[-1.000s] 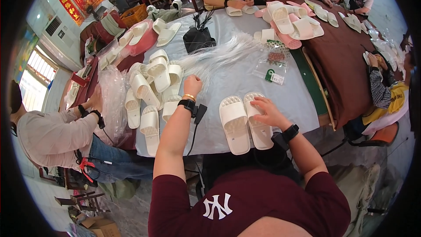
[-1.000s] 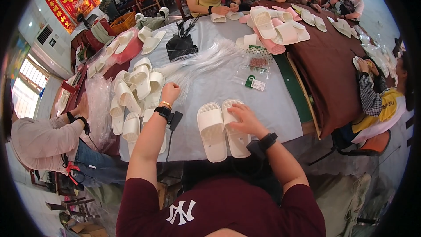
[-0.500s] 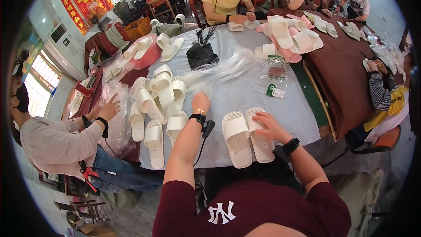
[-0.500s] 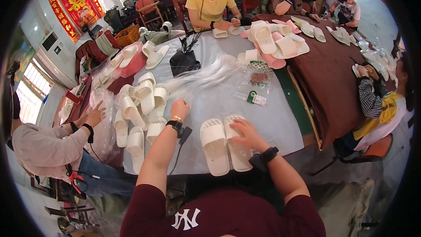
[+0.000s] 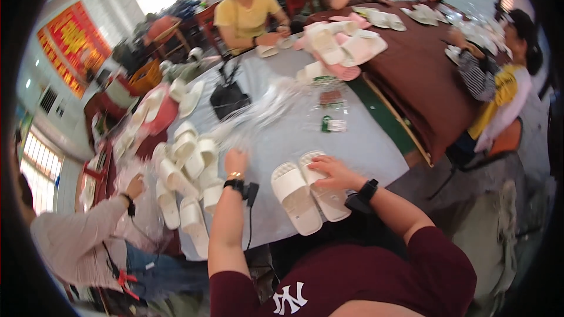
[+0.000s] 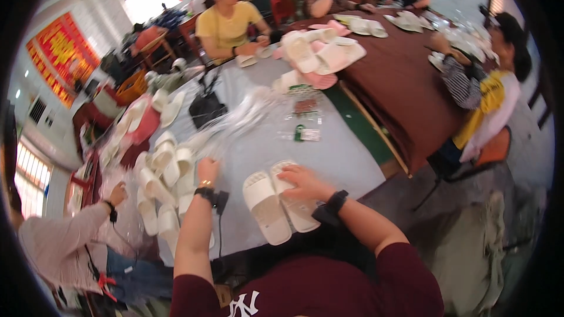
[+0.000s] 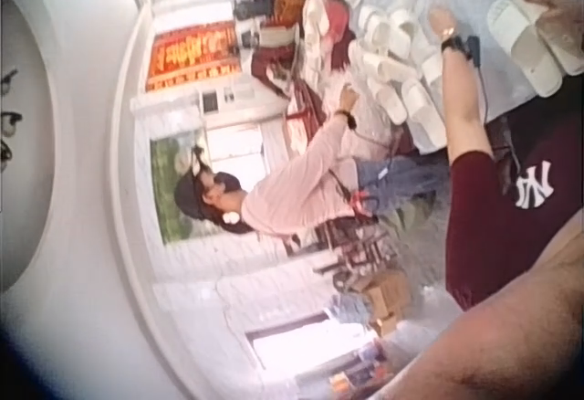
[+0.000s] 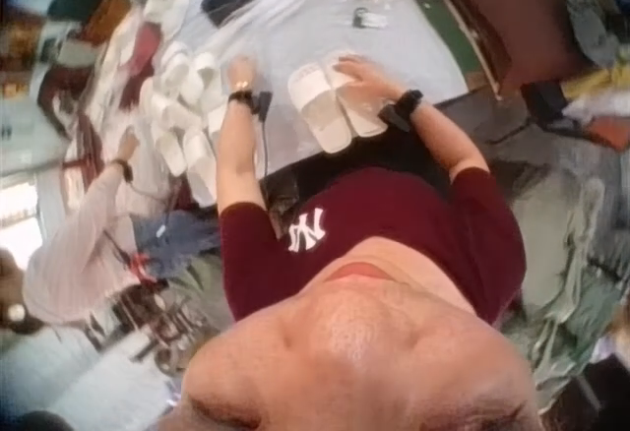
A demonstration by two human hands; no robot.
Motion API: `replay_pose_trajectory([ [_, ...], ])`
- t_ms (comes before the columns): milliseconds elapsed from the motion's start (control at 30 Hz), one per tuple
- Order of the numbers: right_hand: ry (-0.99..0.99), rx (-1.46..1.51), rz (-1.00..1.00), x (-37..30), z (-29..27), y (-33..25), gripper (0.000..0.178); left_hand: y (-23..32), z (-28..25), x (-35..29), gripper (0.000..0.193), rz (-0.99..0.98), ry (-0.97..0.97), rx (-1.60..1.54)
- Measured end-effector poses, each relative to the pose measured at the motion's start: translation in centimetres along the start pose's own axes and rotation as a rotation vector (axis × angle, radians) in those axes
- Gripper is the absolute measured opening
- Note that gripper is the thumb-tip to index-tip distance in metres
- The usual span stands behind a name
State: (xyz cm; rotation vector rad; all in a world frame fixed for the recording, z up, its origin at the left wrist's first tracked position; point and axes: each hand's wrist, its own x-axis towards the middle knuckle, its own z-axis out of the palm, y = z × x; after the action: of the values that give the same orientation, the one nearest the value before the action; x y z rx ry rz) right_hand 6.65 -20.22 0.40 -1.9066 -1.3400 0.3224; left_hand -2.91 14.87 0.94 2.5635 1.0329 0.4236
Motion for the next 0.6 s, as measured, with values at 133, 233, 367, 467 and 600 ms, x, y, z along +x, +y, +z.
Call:
replay_pose_trajectory([
  [133, -0.032, 0.017, -0.004, 0.4, 0.2, -1.1, 0.061, -3.4, -0.7, 0.8, 0.024, 0.053, 0.15, -0.009],
  [233, 0.008, -0.009, 0.013, -0.6, -0.5, -0.2, 0.062, -1.3, -1.9, 1.3, 0.021, 0.188, 0.073, 0.106],
  [367, -0.006, 0.003, 0.0, -0.3, 0.3, -0.7, 0.061, -4.4, -5.9, 1.8, 0.021, 0.398, 0.214, 0.301],
  [467, 0.027, 0.028, -0.024, -0.6, 1.0, 0.2, 0.061, -1.3, -7.8, 0.7, 0.02, 0.23, 0.252, 0.145],
  [600, 0.019, 0.001, -0.024, -0.1, 0.2, 0.0, 0.06, 1.5, -13.0, 0.0, 0.018, 0.251, 0.426, 0.051],
])
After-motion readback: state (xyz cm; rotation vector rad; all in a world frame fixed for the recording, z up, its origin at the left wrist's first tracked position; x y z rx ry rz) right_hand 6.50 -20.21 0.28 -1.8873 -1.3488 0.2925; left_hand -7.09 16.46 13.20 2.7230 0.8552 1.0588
